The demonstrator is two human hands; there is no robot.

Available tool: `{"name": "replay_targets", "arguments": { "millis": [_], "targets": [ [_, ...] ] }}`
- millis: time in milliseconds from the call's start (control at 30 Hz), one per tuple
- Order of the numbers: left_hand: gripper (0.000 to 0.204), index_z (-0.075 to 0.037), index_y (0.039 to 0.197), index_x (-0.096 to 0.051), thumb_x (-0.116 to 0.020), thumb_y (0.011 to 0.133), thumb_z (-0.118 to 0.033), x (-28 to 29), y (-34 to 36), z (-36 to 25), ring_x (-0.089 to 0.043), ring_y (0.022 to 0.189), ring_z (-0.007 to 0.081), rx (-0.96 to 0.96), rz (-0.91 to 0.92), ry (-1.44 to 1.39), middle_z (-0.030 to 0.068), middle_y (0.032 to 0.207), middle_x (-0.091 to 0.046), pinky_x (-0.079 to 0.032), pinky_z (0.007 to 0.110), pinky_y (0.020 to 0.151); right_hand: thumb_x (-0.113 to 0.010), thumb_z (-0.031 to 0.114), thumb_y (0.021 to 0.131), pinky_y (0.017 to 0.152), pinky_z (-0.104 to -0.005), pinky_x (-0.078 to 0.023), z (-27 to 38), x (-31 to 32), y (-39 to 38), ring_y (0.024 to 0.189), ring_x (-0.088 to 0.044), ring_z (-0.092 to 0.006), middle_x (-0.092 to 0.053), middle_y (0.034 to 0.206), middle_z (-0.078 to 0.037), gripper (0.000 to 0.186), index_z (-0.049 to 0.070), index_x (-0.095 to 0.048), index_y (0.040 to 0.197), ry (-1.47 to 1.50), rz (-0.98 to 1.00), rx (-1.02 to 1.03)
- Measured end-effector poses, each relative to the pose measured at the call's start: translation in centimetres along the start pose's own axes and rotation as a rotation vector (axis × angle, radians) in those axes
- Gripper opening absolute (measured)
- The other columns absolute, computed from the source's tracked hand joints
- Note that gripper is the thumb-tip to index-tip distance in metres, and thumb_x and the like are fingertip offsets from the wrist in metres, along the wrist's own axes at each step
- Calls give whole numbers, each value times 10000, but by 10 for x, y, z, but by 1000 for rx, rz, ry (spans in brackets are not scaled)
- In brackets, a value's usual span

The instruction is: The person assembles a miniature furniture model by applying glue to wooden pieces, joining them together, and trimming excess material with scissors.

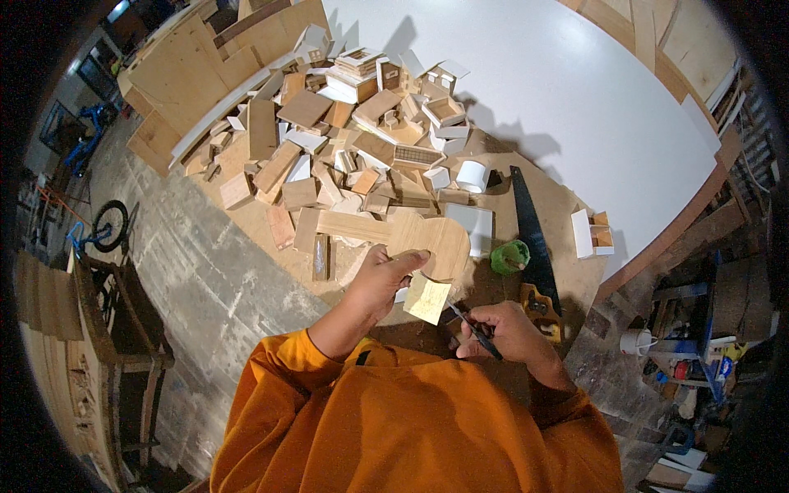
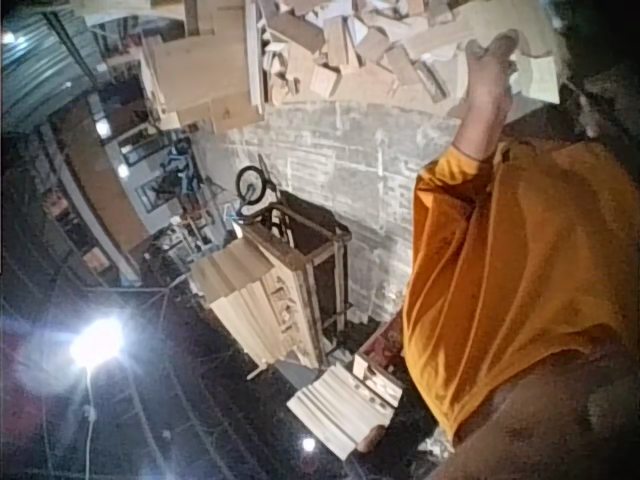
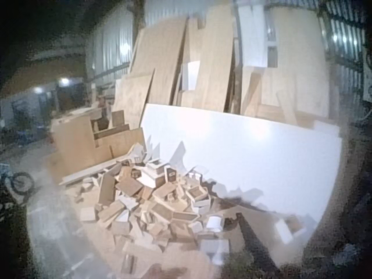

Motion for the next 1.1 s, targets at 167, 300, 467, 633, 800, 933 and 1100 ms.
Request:
{"name": "replay_targets", "arguments": {
  "millis": [167,300,467,633,800,933,1100],
  "targets": [
    [87,-66,834,-624,-676,804,-129,-4,-1,0,-476,555,40,-4,13,-17,-21,717,-609,-330,193,479,-813,359,688,501,-224,-380,-1,-2,2,560,-453,-33,-543,596,23,401,38,-576,728,39,-29,3],
    [103,-58,840,-619,-685,800,-126,-5,-2,-3,-470,540,40,-24,35,-14,-18,709,-604,-331,192,469,-822,330,679,506,-223,-379,-1,-3,4,563,-448,-31,-538,598,28,384,37,-579,731,32,-50,45],
    [111,-48,830,-614,-691,798,-121,-8,-5,-4,-452,512,41,9,26,-13,-14,692,-594,-324,191,450,-829,322,669,509,-224,-385,-1,-3,4,568,-453,-31,-541,597,29,388,36,-574,730,24,-46,14],
    [119,-46,847,-608,-690,798,-114,-8,-5,-3,-434,493,39,6,26,9,-20,671,-579,-316,186,438,-833,325,661,524,-223,-408,-6,-3,3,587,-487,-29,-571,613,17,397,38,-567,724,8,-49,-16],
    [111,-46,862,-611,-679,805,-112,-9,-5,-4,-434,492,35,-14,31,5,-23,681,-581,-316,187,439,-837,302,658,512,-222,-407,-2,-2,3,565,-485,-30,-566,588,11,388,36,-560,713,-14,-63,22],
    [113,-27,886,-617,-658,820,-110,-7,-2,1,-467,524,45,-24,48,16,-9,713,-599,-344,194,455,-838,281,658,490,-233,-395,0,0,2,536,-456,-37,-557,564,11,377,31,-558,696,-37,-86,44],
    [149,30,916,-624,-639,824,-86,0,5,5,-552,588,93,-49,37,19,53,763,-636,-421,225,505,-832,310,658,473,-251,-379,7,0,-1,520,-441,-52,-536,547,-14,391,24,-572,714,-107,-56,30]
  ]
}}
Point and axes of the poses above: each hand's wrist, its own y-axis towards the middle knuckle, its own x-axis out of the back of the hand, z = x × y, the point moved 8 cm from there along y, towards the middle knuckle
